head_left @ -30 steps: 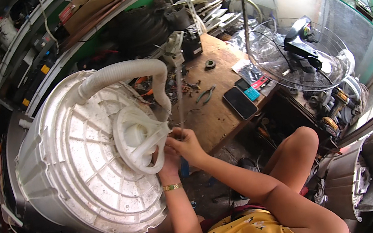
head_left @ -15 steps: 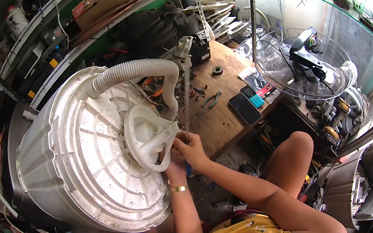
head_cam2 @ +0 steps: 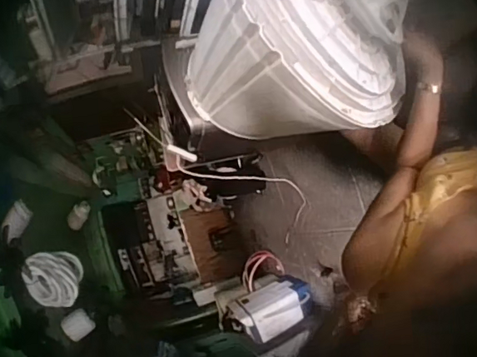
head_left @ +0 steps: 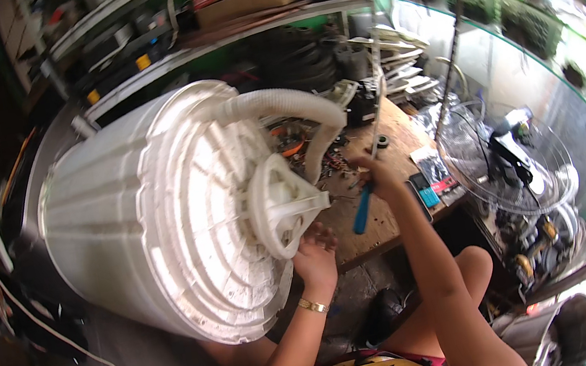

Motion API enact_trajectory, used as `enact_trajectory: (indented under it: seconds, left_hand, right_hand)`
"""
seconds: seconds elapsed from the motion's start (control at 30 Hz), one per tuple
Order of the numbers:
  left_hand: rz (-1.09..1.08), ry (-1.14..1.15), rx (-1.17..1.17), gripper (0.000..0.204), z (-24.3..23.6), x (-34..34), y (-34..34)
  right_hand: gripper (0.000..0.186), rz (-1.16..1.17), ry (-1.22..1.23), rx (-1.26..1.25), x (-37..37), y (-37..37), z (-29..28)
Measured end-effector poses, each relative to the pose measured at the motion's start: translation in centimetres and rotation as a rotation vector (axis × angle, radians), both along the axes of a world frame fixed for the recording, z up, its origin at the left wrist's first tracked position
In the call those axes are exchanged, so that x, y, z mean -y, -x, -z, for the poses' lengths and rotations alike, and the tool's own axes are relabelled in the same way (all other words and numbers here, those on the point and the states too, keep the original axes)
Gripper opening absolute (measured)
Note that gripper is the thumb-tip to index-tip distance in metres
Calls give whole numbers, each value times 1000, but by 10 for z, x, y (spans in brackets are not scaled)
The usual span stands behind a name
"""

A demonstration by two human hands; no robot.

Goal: The person disassembles a white plastic appliance component, likely a washing machine drum, using a screwdriver and pliers. They remove a central hub and then use a power drill to create holes in the plastic casing.

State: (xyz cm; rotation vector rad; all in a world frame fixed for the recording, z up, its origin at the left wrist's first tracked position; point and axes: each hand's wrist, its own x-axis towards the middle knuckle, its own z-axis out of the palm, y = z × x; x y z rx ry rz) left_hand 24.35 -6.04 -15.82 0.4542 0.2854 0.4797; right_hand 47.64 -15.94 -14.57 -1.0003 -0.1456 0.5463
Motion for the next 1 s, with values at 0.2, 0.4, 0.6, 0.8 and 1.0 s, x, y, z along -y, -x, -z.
enact_trajectory:
  seconds: [0.2, 0.4, 0.6, 0.8, 1.0]
  left_hand:
    - [122, -612, -313, 58, 6, 30, 22]
    - [356, -1108, 145, 49, -56, 81, 50]
    - [662, -844, 393, 31, -147, 64, 80]
    - [405, -1457, 531, 29, -275, -5, 142]
    - [-770, -2624, 356, 17, -339, -91, 170]
  right_hand:
    - [47, 40, -51, 126, 59, 99, -3]
    - [53, 460, 533, 1097, 84, 181, -78]
    - [57, 320, 716, 2049, 110, 214, -153]
    - [40, 443, -98, 1616, 97, 194, -231]
    - [51, 557, -411, 1311, 48, 268, -389]
